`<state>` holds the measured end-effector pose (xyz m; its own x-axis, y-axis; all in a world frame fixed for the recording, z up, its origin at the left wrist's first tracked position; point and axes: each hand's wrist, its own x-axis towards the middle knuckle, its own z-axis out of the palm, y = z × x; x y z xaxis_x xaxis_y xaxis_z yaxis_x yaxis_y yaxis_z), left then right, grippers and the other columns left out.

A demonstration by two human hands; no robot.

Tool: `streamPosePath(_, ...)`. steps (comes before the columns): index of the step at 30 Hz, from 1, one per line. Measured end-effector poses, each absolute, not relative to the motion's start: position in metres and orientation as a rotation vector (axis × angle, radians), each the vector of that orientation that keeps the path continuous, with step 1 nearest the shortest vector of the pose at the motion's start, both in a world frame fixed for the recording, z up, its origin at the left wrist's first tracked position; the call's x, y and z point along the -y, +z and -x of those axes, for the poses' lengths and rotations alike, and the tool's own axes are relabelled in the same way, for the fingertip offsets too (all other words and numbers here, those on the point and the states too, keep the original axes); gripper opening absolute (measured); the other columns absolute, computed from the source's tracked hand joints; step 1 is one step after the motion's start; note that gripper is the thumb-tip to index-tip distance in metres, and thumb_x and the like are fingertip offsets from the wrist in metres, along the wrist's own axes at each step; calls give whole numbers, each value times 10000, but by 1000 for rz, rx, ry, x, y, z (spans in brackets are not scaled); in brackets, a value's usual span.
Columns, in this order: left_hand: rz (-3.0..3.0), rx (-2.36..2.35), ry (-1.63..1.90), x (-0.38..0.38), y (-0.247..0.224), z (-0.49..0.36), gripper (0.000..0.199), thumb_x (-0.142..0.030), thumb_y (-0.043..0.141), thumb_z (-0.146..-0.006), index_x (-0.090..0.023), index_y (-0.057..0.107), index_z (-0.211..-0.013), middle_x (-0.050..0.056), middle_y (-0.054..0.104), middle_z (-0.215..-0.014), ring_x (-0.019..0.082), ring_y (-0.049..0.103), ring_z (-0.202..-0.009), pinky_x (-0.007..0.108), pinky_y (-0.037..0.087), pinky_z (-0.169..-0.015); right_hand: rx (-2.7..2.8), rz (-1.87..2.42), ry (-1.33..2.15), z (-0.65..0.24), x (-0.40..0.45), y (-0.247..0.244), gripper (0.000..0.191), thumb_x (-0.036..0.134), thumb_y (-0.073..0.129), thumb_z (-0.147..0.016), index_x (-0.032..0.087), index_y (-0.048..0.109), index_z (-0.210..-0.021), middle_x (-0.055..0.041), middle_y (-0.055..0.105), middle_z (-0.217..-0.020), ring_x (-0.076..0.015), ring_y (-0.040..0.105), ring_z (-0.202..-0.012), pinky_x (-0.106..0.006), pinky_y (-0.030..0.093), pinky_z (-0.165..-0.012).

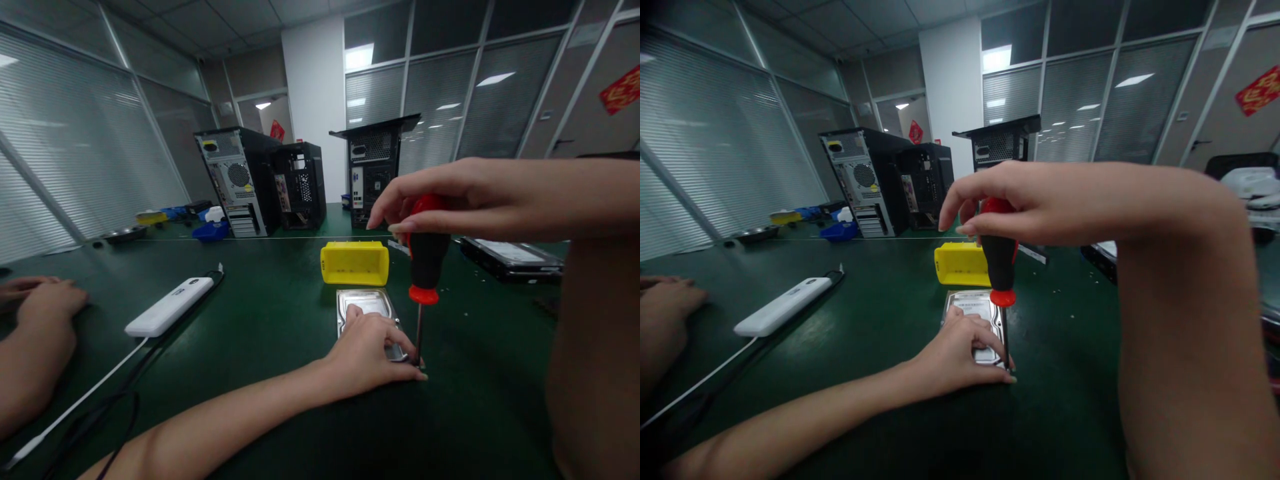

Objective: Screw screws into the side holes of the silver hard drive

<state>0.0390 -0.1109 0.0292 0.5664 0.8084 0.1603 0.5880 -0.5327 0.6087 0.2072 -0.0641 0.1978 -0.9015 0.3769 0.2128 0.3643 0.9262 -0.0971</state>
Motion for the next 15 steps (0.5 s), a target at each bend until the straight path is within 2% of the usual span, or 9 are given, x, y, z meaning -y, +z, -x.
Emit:
streamPosePath(4, -2299, -1113, 572, 111, 34, -40, 183, -369, 740, -726, -202, 706, -793, -5, 703, -813, 200, 601, -808, 439, 226, -875, 2852, 521, 145, -203, 69, 199, 388, 448, 417, -885, 230, 551, -1176, -6, 593, -1057, -108, 576, -848, -195, 477, -666)
streamPosePath(12, -2258, -1113, 601, 111, 30, -40, 185, -380, 732, -730, -199, 710, -763, -23, 704, -747, 176, 612, -741, 409, 235, -880, 2886, 624, 208, -201, 75, 199, 417, 550, 433, -841, 267, 582, -1110, 15, 617, -1002, -119, 584, -792, -200, 486, -594)
streamPosePath(15, -2261, -1122, 589, 112, 30, -40, 191, -386, 730, -732, -201, 709, -775, -26, 702, -748, 179, 610, -751, 411, 223, -887, 2857, 677, 155, -205, 74, 198, 478, 579, 574, -727, 260, 592, -1082, 10, 627, -934, -127, 584, -739, -205, 483, -555)
